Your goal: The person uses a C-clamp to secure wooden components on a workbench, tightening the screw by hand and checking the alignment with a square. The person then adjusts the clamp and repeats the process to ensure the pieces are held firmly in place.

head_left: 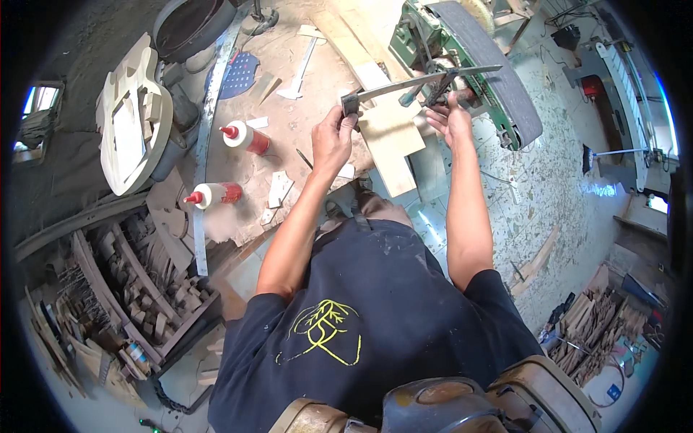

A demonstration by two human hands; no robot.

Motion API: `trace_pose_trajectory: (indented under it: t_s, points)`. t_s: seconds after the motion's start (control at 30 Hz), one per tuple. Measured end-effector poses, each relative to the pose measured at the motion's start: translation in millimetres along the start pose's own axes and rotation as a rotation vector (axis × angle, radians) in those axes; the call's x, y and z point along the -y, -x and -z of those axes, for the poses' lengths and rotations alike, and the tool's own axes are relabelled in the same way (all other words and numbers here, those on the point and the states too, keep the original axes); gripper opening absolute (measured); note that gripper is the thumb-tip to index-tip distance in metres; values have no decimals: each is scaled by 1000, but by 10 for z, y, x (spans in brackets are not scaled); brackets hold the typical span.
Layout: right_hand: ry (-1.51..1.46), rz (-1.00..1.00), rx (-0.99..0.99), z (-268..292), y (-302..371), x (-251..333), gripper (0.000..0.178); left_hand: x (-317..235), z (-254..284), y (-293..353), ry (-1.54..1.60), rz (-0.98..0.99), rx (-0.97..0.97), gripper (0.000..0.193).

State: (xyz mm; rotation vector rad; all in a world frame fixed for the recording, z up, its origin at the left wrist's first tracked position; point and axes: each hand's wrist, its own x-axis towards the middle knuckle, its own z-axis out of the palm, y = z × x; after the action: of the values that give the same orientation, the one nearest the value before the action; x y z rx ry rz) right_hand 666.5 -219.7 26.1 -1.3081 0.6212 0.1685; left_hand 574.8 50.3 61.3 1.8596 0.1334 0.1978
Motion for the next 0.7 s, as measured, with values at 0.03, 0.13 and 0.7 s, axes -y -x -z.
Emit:
trace_pose_trajectory:
  t_s: [0.03, 0.13, 0.7]
  points:
    - [-47, -2, 31, -19, 19, 4, 56, -5, 3, -25, 2, -4, -3, 19]
    - [-24, -5, 73, 1, 37, -26, 52, -14, 46, -38, 20, -36, -90, 19]
    - [79, -30, 88, 214, 286, -334, 64, 167, 557, 310, 40, 0, -166, 30]
